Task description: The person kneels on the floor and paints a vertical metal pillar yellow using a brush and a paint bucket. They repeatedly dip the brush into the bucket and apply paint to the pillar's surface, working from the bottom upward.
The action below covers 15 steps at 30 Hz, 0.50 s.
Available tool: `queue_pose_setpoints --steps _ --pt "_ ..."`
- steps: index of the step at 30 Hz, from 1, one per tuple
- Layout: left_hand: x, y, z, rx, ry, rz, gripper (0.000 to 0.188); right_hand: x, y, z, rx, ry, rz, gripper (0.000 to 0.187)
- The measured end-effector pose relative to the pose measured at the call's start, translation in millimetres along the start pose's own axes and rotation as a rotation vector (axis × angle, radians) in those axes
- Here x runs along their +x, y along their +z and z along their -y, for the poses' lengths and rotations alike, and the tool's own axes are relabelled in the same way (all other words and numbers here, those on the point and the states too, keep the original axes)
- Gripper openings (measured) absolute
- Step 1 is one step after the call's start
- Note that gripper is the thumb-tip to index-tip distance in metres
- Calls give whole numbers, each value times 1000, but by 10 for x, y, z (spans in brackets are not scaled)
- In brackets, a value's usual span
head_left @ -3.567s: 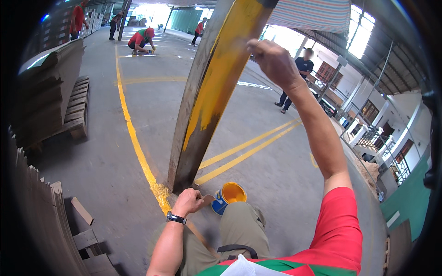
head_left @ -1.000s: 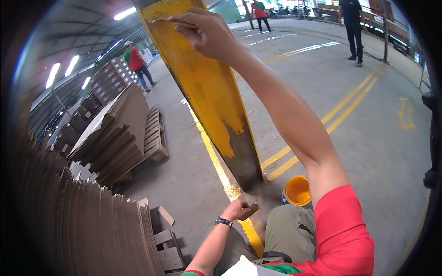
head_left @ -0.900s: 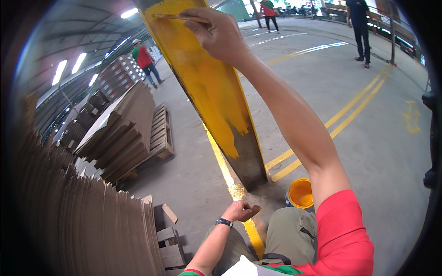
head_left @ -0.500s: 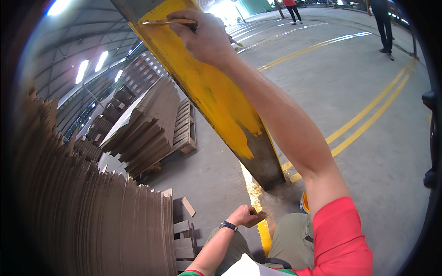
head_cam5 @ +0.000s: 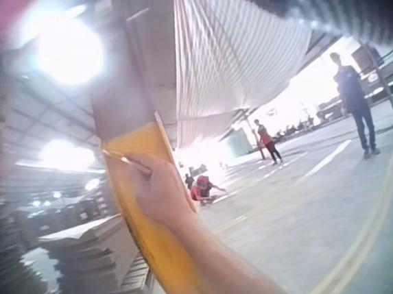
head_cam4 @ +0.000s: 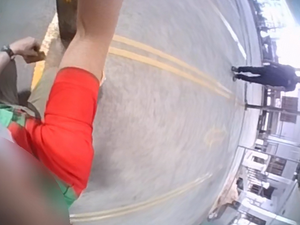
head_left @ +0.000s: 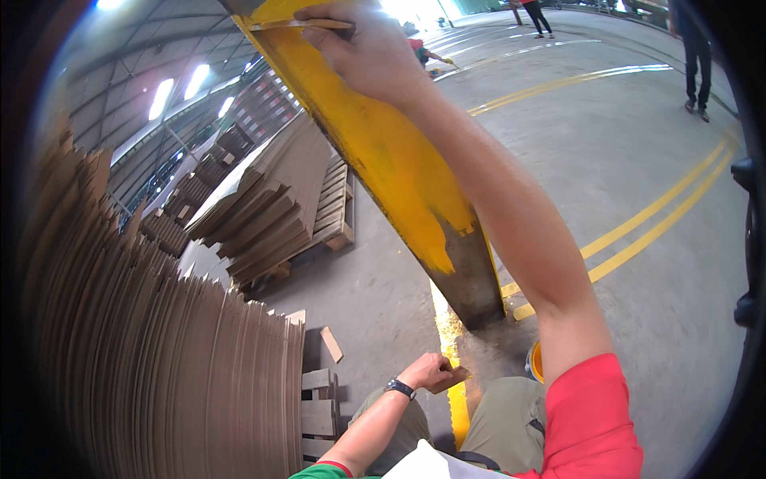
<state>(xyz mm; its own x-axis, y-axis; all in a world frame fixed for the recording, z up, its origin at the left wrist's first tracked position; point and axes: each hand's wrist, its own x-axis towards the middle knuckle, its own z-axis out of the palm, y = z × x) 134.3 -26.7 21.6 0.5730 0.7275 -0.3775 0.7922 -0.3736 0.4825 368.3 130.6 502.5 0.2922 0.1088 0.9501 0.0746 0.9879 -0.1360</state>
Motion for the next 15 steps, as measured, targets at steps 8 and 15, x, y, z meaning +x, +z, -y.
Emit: queue_pose_setpoints --steps 8,15 --pt "-40 -43 -78 35 -41 15 31 44 -261 73 78 80 124 35" --pt "-79 -48 -124 -9 -2 -47 30 96 -191 85 44 58 21 33"
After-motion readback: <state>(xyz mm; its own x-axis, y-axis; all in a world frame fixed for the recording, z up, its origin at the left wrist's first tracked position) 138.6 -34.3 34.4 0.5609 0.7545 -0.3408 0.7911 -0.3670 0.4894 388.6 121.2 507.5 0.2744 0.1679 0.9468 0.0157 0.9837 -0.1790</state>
